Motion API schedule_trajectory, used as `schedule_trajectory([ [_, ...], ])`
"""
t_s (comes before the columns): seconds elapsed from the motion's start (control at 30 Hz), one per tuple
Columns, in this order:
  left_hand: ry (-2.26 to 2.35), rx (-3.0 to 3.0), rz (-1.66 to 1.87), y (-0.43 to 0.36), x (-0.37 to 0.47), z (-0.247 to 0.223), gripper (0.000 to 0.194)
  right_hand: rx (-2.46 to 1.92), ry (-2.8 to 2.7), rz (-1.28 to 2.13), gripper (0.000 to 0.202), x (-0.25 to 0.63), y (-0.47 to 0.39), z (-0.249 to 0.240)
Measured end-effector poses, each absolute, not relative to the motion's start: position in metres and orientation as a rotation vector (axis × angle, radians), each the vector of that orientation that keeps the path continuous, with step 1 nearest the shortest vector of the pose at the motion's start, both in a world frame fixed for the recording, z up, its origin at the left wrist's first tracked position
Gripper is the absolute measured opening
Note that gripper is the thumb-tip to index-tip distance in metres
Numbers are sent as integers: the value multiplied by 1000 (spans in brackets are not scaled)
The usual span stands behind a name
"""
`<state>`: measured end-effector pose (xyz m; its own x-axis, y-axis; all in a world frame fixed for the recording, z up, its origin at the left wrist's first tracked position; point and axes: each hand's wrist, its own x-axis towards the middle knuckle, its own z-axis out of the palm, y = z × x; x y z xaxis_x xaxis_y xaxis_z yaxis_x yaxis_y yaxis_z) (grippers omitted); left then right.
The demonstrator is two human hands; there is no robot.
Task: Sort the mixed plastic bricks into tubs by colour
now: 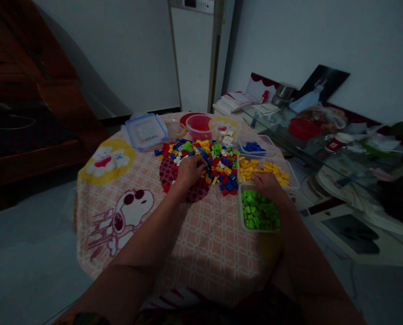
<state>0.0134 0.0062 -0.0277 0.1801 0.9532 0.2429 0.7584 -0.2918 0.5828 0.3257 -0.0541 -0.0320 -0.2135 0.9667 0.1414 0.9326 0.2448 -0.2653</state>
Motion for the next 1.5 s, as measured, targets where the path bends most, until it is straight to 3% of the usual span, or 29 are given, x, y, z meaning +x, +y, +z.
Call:
schedule_trajectory([
  [0.27,1726,2240,498,1,18,-34,34,-1784,-2243,197,33,326,-54,-31],
  [0.97,1248,1892,1102,0,34,-39,18,-1813,-2274,157,33,319,-55,-27],
  [1.17,1041,1776,1062,-17,72,-46,16,-1846,-2286,143,33,320,-54,-28],
  [1.5,920,1891,1017,-30,103,-48,38,-1785,-2277,149,33,324,-54,-31],
])
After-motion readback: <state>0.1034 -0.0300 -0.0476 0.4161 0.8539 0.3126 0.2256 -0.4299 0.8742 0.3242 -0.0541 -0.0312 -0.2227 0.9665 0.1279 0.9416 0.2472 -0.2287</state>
